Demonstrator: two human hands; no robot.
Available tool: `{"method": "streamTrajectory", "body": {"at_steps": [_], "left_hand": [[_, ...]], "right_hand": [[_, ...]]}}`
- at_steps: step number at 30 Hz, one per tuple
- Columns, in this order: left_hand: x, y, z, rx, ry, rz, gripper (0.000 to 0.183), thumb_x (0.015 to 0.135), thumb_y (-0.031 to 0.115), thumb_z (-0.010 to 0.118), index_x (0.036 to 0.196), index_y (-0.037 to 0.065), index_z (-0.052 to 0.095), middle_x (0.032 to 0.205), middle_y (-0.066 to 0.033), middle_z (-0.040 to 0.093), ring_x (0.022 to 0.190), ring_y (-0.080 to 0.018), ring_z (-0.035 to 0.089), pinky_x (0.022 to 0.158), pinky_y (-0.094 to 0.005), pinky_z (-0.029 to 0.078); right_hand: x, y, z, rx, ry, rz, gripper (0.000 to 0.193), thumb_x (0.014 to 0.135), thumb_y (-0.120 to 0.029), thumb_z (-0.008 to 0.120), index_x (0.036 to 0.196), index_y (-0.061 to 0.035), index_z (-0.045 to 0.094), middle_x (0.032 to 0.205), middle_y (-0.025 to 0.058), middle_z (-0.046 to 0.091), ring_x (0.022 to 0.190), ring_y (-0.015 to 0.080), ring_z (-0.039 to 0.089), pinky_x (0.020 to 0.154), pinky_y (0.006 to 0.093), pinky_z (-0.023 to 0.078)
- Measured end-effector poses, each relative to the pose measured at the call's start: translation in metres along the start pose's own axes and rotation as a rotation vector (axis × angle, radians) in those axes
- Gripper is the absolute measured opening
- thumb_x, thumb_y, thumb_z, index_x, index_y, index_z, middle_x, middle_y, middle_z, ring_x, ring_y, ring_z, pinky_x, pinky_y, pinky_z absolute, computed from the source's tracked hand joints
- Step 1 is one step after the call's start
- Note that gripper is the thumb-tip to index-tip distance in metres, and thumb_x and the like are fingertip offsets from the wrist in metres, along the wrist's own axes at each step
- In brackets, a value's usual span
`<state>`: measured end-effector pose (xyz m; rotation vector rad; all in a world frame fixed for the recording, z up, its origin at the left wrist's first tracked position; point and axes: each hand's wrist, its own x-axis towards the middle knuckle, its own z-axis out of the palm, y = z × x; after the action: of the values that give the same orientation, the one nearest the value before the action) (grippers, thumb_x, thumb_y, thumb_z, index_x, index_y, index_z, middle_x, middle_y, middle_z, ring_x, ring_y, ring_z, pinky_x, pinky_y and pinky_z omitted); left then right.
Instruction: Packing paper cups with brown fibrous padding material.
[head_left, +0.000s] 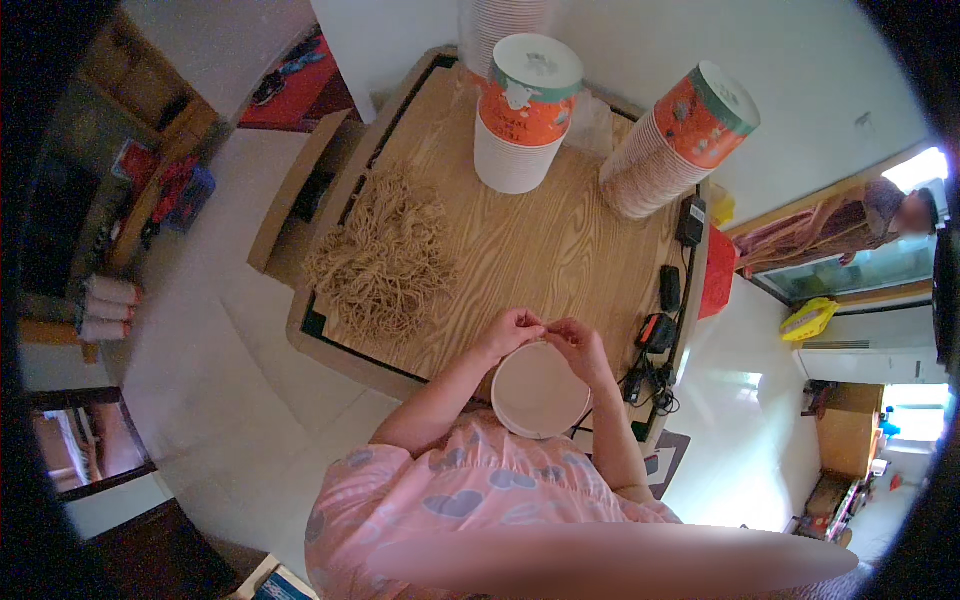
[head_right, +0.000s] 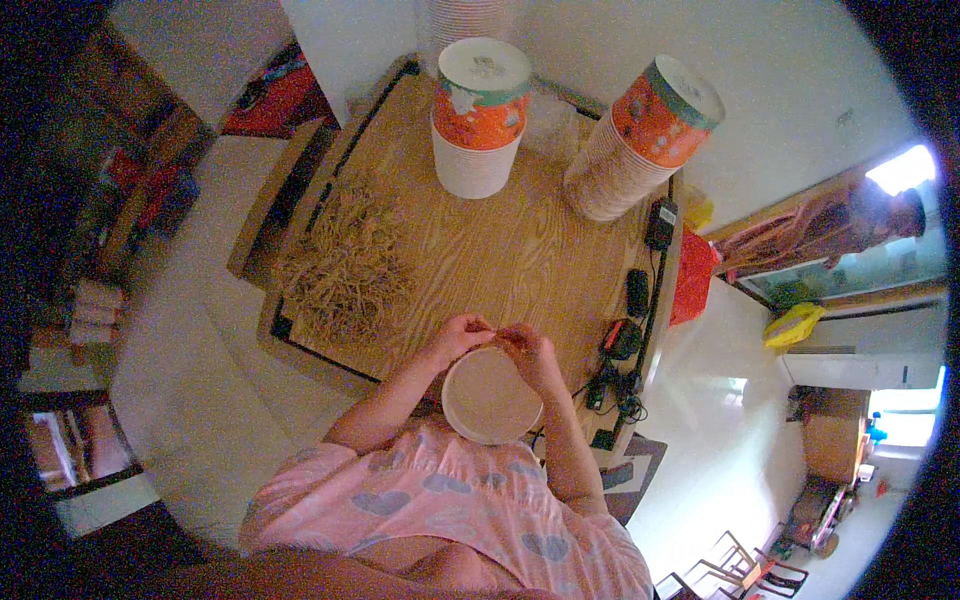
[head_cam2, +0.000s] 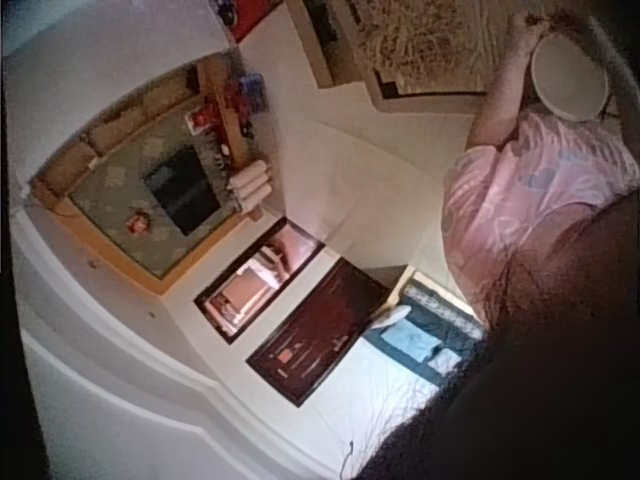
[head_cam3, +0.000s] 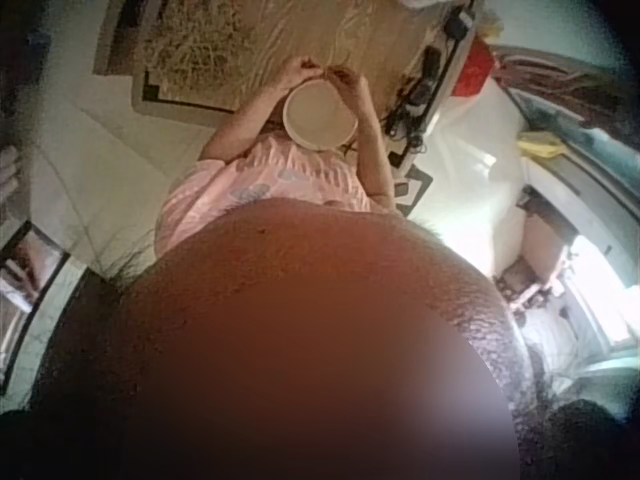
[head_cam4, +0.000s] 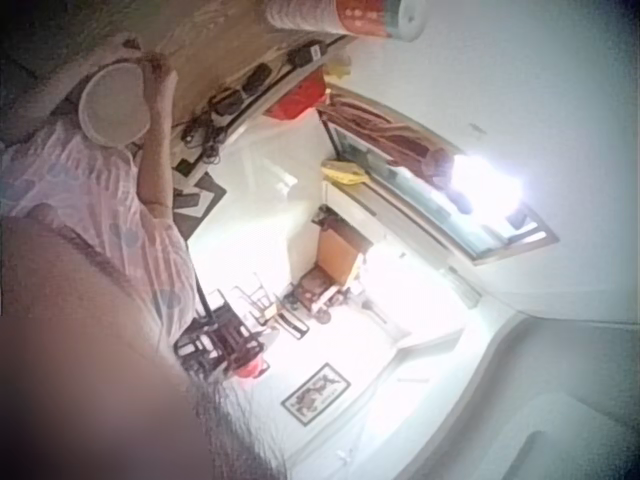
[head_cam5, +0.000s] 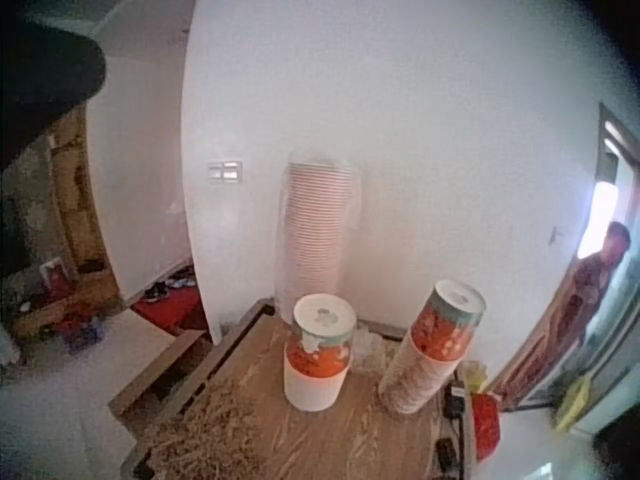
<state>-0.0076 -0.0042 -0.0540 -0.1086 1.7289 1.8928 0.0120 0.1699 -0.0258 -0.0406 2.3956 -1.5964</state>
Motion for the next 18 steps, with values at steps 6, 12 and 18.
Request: {"method": "streamTrajectory", "body": {"at_steps": [6,12,18], "left_hand": [[0.007,-0.014,-0.001,-0.008,0.016,0.002,0.012,0.078,0.016,0.064,0.084,0.005,0.064,0.074,-0.0014,0.061,0.067,-0.0102,0.055,0.062,-0.0258,0.045],[0.009,-0.011,0.000,-0.040,-0.028,-0.048,0.011,0.078,0.016,0.065,0.081,0.006,0.063,0.071,0.0003,0.060,0.062,-0.0080,0.053,0.058,-0.0235,0.044],[0.008,-0.019,0.003,-0.012,0.047,0.074,0.010,0.079,0.014,0.065,0.081,0.005,0.061,0.069,0.0003,0.059,0.057,-0.0077,0.053,0.050,-0.0233,0.044]], "right_hand": [[0.001,-0.005,-0.008,0.001,-0.051,0.020,0.009,0.081,-0.007,0.061,0.086,0.0009,0.060,0.076,0.0036,0.063,0.071,0.0088,0.056,0.062,0.0235,0.046],[0.003,-0.015,-0.015,-0.067,-0.142,0.170,0.011,0.080,-0.009,0.062,0.087,-0.0002,0.061,0.075,0.0032,0.063,0.070,0.0083,0.055,0.061,0.0235,0.045],[-0.002,-0.018,-0.012,-0.153,-0.161,0.063,0.021,0.076,-0.008,0.065,0.095,-0.0010,0.059,0.079,0.0058,0.064,0.072,0.0124,0.058,0.064,0.0275,0.047]]}}
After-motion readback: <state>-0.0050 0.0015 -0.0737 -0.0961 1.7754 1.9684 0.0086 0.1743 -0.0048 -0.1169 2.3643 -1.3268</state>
